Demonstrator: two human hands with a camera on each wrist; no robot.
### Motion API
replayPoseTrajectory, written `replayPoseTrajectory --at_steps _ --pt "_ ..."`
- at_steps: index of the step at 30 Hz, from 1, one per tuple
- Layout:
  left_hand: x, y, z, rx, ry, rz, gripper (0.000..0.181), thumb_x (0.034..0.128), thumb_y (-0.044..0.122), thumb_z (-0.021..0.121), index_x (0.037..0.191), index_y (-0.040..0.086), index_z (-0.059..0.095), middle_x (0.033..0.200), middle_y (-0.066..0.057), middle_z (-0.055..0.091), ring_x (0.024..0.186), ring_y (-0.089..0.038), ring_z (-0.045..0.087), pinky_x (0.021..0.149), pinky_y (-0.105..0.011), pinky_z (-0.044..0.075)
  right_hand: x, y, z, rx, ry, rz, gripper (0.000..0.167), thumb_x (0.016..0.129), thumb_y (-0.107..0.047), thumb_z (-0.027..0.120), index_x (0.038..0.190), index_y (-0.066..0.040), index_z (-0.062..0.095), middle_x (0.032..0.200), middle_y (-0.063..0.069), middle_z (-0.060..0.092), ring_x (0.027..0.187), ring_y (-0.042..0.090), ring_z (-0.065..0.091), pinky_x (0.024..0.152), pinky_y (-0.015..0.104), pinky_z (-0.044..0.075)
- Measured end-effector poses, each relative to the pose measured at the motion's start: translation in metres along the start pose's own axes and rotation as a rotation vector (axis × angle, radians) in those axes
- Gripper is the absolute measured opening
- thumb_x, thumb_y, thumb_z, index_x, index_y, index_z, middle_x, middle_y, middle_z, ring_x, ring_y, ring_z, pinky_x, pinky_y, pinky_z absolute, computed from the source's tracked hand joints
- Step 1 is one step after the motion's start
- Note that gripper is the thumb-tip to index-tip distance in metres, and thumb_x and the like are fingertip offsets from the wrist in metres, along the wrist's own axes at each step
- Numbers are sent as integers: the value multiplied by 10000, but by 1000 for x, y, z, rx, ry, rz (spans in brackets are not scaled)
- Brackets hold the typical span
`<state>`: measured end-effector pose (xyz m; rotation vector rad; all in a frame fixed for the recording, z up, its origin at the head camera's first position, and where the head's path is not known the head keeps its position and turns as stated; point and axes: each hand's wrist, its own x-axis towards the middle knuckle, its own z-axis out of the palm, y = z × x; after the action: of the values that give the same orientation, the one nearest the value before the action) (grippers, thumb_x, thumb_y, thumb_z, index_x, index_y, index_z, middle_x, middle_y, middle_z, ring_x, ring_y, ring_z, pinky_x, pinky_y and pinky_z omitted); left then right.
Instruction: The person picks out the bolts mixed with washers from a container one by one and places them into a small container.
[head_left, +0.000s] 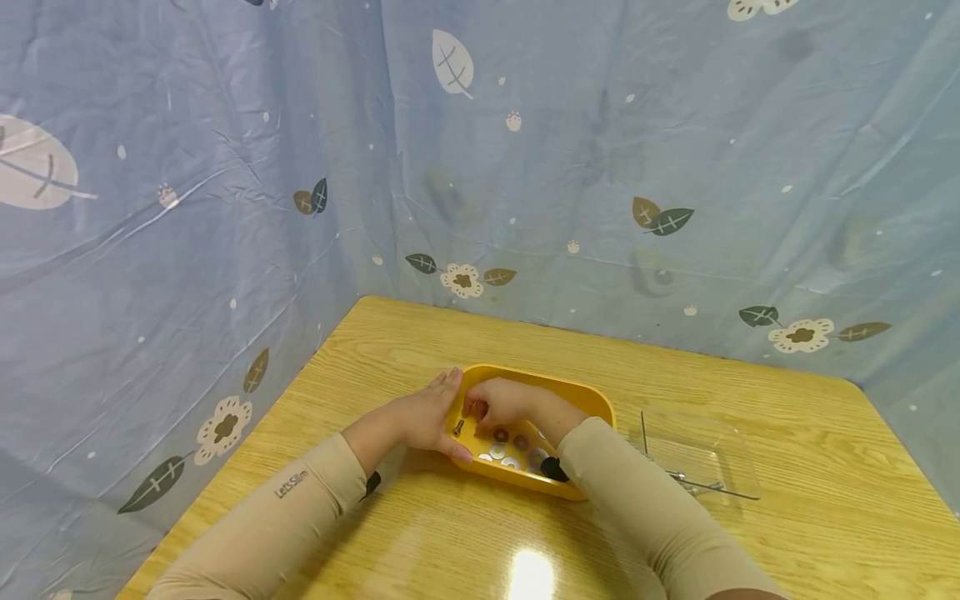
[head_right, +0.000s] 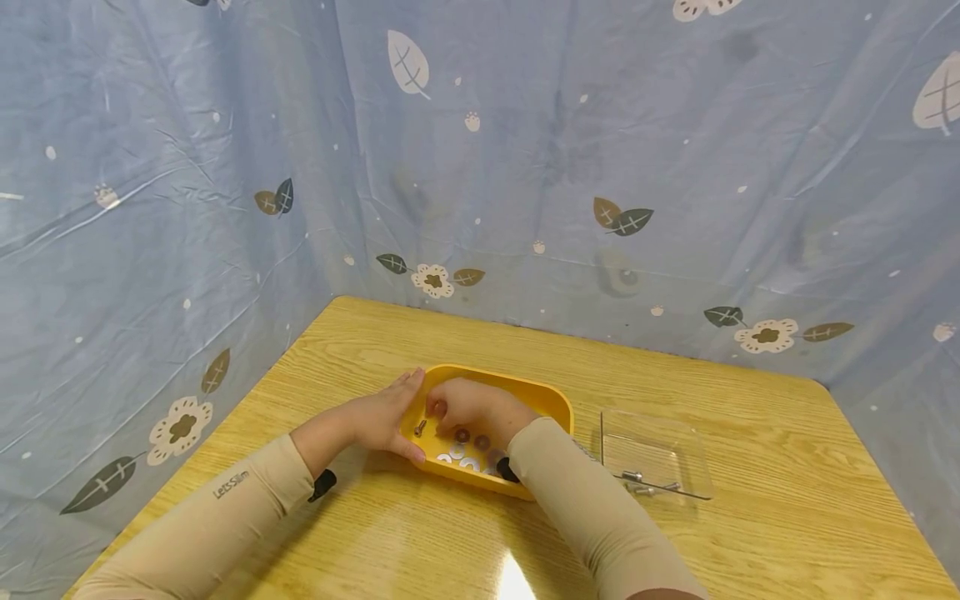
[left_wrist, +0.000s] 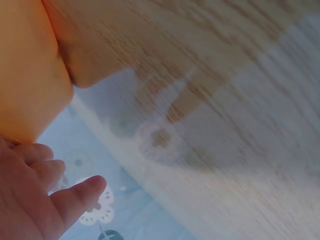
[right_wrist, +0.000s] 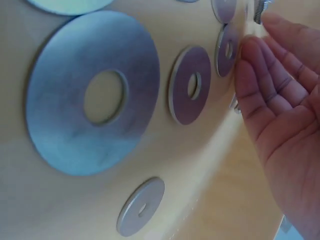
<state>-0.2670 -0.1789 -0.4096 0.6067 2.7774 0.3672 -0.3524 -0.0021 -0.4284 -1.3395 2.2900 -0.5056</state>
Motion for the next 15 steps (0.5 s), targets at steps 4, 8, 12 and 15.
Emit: replayPoseTrajectory --at_steps 4,8,12,15 --pt "1 0 0 -7 -4 -2 1316 596 763 590 1452 13 -71 1522 -152 -41 1388 -308 1 1100 -407 154 2 -3 3 9 -3 -11 241 772 -123 734 980 -52 635 748 -39 580 652 49 508 618 187 451" --pt "2 -2 1 -12 1 -2 1327 583 771 589 1453 12 -66 1522 -147 -43 1388 -313 2 1099 -414 155 2 -6 5 15 16 2 224 773 -150 738 946 -52 636 724 -39 574 632 48 499 595 182 443" --pt "3 -3 3 11 1 -2 1326 585 777 582 1453 16 -71 1523 -145 -47 1388 -312 0 1099 -410 156 4 -7 9 34 53 33 239 739 -181 768 892 -55 635 707 -39 570 616 50 489 578 182 436" --pt "3 -4 4 21 2 4 1321 591 776 580 1453 13 -68 1522 -151 -41 1386 -320 4 1096 -416 165 6 -8 13 16 76 47 260 719 -231 784 852 -71 630 698 -57 562 610 46 476 578 180 430"
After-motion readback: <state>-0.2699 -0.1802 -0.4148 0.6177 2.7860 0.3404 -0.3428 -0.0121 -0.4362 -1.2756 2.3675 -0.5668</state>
